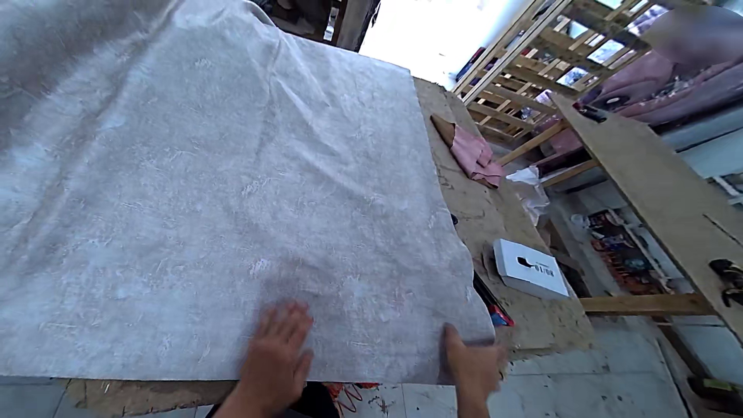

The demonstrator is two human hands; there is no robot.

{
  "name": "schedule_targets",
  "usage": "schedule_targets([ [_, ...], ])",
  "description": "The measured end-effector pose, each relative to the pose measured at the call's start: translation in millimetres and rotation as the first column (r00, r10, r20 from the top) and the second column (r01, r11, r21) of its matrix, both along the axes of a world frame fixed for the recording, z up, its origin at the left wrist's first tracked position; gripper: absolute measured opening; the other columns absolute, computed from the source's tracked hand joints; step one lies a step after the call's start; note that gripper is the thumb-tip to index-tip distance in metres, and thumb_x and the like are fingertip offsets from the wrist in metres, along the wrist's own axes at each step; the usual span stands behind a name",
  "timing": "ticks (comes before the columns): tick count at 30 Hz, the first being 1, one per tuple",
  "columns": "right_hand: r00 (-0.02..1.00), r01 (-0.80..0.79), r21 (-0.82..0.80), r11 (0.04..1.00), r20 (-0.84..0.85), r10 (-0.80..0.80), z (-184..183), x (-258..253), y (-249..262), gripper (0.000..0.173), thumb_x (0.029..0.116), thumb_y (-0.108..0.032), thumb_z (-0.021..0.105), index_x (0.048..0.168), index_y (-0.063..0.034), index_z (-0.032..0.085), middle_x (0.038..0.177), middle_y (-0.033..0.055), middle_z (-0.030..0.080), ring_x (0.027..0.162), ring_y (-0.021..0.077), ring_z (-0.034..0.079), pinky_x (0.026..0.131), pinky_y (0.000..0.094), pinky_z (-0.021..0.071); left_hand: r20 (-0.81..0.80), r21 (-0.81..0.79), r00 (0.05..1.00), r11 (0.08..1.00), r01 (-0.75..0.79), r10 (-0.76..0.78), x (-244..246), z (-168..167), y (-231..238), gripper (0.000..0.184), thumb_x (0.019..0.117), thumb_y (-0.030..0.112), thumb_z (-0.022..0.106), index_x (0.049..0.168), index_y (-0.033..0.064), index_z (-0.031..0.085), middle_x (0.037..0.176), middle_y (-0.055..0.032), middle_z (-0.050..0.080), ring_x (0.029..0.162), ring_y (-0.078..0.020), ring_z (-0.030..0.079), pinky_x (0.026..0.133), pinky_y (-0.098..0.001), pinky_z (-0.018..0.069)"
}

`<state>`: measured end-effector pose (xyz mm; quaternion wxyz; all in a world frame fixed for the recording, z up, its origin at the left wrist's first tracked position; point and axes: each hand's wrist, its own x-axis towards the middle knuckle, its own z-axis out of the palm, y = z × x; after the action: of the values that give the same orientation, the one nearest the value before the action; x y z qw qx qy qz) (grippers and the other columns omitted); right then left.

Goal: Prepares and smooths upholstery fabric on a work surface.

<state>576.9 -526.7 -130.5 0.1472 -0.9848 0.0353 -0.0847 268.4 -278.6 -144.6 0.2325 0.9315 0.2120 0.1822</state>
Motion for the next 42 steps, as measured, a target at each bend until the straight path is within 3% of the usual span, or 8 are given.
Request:
schedule_targets([
  [5, 0.950, -0.112, -0.135, 0.984, -0.306, 0.066, 17, -14, -6, 0.049, 0.1051, -0.040, 0.050, 0.122, 0.0033, 0.065, 0.113, 0.0320, 0.069, 0.109, 0.0509, 0.066, 0.090, 0.0699, 0.0488, 0.047, 0.102, 0.990, 0.986, 0.129, -0.134, -17, -24, -21, 0.070, 0.0888, 0.058, 0.060, 0.145, 0.0162, 0.056, 0.155, -0.0032, 0.051, 0.149, -0.0214, 0.041, 0.122, -0.0554, 0.0294],
  [8, 0.835, -0.292, 0.347, 0.891, -0.361, 0.414, 77, -24, 52, 0.036, 0.1051, -0.030, 0.055, 0.109, 0.0036, 0.069, 0.089, 0.0198, 0.070, 0.082, 0.0320, 0.069, 0.075, 0.0555, 0.0561, 0.149, -0.060, 0.982, 0.990, 0.130, -0.120, -8, 1, -13, 0.090, 0.0850, 0.070, 0.063, 0.151, 0.0111, 0.047, 0.156, -0.0089, 0.049, 0.148, -0.0228, 0.042, 0.122, -0.0560, 0.0321],
  [13, 0.360, -0.390, 0.920, 0.037, 0.116, 0.926, 246, -92, 231, 0.018, 0.1062, -0.016, 0.050, 0.113, -0.0068, 0.064, 0.089, 0.0008, 0.072, 0.080, 0.0096, 0.071, 0.074, 0.0322, 0.0633, 0.403, -0.418, 0.897, 0.908, 0.006, 0.180, 38, 98, 41, 0.114, 0.0773, 0.051, 0.082, 0.160, 0.0006, 0.022, 0.155, -0.0206, 0.044, 0.139, -0.0253, 0.051, 0.112, -0.0497, 0.0463],
  [17, -0.171, -0.335, 0.857, -0.391, 0.353, 0.920, 309, -108, 283, 0.027, 0.1090, -0.015, 0.042, 0.126, 0.0004, 0.056, 0.119, 0.0097, 0.066, 0.113, 0.0172, 0.066, 0.098, 0.0401, 0.0583, 0.648, -0.587, 0.597, 0.810, -0.005, 0.473, 39, 159, 152, 0.021, 0.1039, 0.016, 0.056, 0.122, 0.0067, 0.060, 0.100, 0.0030, 0.071, 0.091, -0.0055, 0.069, 0.080, -0.0284, 0.0595],
  [21, 0.109, -0.840, 0.542, -0.018, 0.200, 0.974, 194, -74, 248, 0.037, 0.1089, -0.023, 0.044, 0.137, -0.0071, 0.062, 0.127, 0.0069, 0.070, 0.112, 0.0162, 0.069, 0.094, 0.0407, 0.0589, 0.350, -0.901, 0.557, 0.434, -0.020, 0.753, -18, 166, 198, 0.061, 0.1111, 0.046, 0.010, 0.130, 0.0137, 0.057, 0.109, 0.0031, 0.073, 0.105, -0.0118, 0.070, 0.092, -0.0348, 0.0562],
  [27, 0.433, -0.898, 0.104, 0.428, 0.035, 0.901, -20, -136, 187, 0.027, 0.0959, -0.031, 0.065, 0.115, -0.0176, 0.078, 0.134, 0.0066, 0.067, 0.125, 0.0305, 0.061, 0.100, 0.0514, 0.0523, 0.105, -0.285, 0.755, 0.747, -0.601, 0.648, -77, 4, 155, 0.048, 0.1102, 0.026, 0.029, 0.129, -0.0009, 0.064, 0.125, -0.0205, 0.068, 0.122, -0.0355, 0.063, 0.106, -0.0591, 0.0466],
  [34, 0.319, -0.943, 0.110, 0.315, 0.012, 0.948, -9, -123, 162, 0.020, 0.1000, -0.020, 0.057, 0.103, -0.0083, 0.074, 0.113, 0.0071, 0.072, 0.110, 0.0254, 0.068, 0.092, 0.0429, 0.0577, 0.098, -0.416, 0.682, 0.652, -0.634, 0.725, -61, 13, 156, 0.060, 0.1026, 0.032, 0.055, 0.148, -0.0040, 0.041, 0.141, -0.0326, 0.050, 0.121, -0.0431, 0.059, 0.102, -0.0595, 0.0486],
  [42, 0.783, -0.425, 0.510, 0.748, -0.208, 0.586, 72, 72, 17, 0.029, 0.1058, -0.019, 0.054, 0.119, 0.0043, 0.064, 0.098, 0.0177, 0.072, 0.083, 0.0273, 0.072, 0.079, 0.0494, 0.0607, 0.041, 0.105, 0.921, 0.914, -0.391, 0.389, 10, 39, 117, 0.056, 0.0933, 0.036, 0.059, 0.137, 0.0005, 0.061, 0.152, -0.0260, 0.047, 0.140, -0.0470, 0.046, 0.111, -0.0664, 0.0386],
])
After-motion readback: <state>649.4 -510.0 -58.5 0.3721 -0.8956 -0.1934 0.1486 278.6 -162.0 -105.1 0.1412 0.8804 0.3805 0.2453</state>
